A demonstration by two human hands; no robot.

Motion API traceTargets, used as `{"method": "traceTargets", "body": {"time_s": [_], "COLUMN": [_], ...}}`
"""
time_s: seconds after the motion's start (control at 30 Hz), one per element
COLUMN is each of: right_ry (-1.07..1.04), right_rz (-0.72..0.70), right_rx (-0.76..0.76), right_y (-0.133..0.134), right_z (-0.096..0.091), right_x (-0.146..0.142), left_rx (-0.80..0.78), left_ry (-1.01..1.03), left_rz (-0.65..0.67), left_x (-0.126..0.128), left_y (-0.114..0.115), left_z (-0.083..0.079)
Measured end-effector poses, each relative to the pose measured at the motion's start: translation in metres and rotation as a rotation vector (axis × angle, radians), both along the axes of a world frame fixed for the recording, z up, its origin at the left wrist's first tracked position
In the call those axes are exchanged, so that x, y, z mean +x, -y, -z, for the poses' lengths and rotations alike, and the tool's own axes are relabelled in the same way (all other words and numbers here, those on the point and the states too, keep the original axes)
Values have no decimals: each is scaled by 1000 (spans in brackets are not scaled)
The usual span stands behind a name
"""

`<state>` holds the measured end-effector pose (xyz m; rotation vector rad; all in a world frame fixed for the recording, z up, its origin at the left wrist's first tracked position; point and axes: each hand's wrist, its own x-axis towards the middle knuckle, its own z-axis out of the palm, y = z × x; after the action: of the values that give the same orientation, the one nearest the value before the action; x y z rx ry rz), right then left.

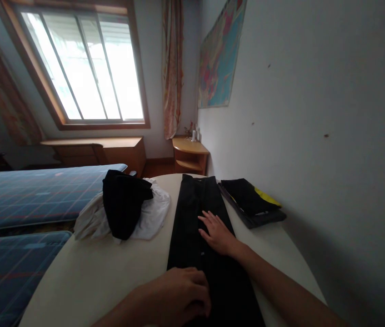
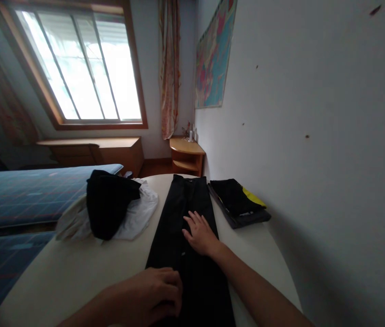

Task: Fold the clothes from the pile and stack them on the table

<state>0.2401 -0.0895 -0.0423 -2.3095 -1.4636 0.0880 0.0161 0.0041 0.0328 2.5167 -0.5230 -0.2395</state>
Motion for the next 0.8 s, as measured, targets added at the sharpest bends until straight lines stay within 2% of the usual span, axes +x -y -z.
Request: {"method": "traceTargets", "body": {"time_s": [0.2, 0.37, 0.57, 0.67, 0.73, 0.8], "right_ry": [-64, -85, -85, -47, 10, 96], "right_rz": [-99, -174, -152, -125, -67, 73], "right_rx": [59, 54, 73, 117, 145, 127], "right_y": [14, 31, 33, 32, 33, 37], "right_z": [-14, -18, -16, -14, -14, -16], "right_x": [-2, -1, 6, 11, 16, 21], "left_rx": [-51, -11, 61, 115, 148, 182], "left_ry": [53, 116, 167, 210, 252, 304], "left_rz": [-18, 39, 152, 150, 146, 149], "left_x": [-2, -7, -6, -5, -4, -4], "left_y": [-3, 1, 9, 12, 13, 13], "left_z": [20, 22, 27, 32, 35, 38]}}
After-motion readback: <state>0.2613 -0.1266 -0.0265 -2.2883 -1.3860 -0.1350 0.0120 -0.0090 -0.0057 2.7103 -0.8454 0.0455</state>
